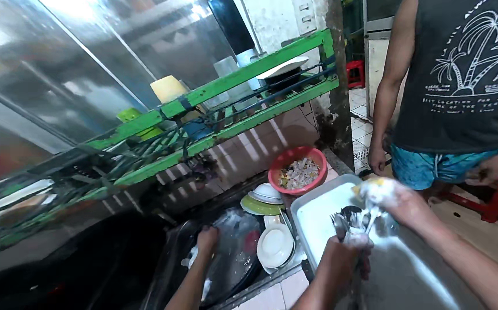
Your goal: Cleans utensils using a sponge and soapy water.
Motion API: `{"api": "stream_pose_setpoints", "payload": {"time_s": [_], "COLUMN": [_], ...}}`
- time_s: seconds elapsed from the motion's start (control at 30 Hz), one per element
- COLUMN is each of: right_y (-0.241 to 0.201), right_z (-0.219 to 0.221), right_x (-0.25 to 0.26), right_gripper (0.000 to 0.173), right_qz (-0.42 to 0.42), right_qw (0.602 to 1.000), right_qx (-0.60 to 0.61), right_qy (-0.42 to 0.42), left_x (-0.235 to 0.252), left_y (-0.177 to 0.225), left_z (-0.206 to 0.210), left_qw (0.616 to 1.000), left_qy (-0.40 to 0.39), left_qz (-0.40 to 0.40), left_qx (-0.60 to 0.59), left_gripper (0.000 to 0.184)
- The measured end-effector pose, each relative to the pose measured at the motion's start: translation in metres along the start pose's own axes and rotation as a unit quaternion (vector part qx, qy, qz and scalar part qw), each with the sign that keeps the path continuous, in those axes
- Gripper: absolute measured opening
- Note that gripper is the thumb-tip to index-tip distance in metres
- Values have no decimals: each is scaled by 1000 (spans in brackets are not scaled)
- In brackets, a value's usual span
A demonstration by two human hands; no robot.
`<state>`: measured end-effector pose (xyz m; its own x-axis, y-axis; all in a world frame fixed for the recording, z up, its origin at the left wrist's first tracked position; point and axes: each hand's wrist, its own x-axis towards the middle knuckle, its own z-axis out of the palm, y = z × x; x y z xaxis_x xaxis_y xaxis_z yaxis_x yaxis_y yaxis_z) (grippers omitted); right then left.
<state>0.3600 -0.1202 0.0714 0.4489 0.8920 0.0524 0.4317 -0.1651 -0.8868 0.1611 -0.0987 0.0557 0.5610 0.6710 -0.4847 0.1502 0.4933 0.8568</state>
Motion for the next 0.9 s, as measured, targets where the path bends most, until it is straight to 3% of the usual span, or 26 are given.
{"api": "stream_pose_setpoints", "payload": {"time_s": [0.1, 0.17, 0.3, 0.4, 0.47, 0.57, 0.63, 0.73, 0.83, 0.9], "right_y": [2, 1, -11, -11, -18, -21, -7, 15, 8, 12], "right_z": [-8, 5, 40, 19, -4, -1, 22, 33, 17, -1], "right_x": [11, 5, -24, -15, -5, -1, -4, -22, -32, -31], "right_gripper": [42, 54, 51, 44, 45, 52, 50, 39, 52, 46], "right_qz": [34, 64, 48, 42, 61, 90, 61, 0, 8, 35], "right_qw": [987, 983, 997, 999, 992, 923, 883, 876, 827, 858], "right_qx": [86, 111, 60, 16, -44, -158, -178, -146, -221, -199], "right_qy": [128, 131, 21, -5, -99, -339, -431, -460, -516, -472], "left_x": [7, 13, 18, 14, 17, 21, 22, 23, 30, 36], "left_y": [-4, -5, -3, -3, -4, -5, -5, 0, 12, 21], "left_z": [-2, 2, 4, -3, -13, -19, -19, -15, -17, -20], "left_qw": [999, 997, 996, 996, 992, 981, 982, 988, 990, 991], "left_qy": [41, 55, 41, 47, 55, 30, -23, -40, 9, 56], "left_qz": [13, 45, 74, 63, 99, 177, 176, 137, 102, 96], "left_qx": [-12, -31, -41, -39, -58, -74, -63, -63, -99, -78], "left_gripper": [20, 24, 25, 21, 26, 28, 32, 25, 28, 30]}}
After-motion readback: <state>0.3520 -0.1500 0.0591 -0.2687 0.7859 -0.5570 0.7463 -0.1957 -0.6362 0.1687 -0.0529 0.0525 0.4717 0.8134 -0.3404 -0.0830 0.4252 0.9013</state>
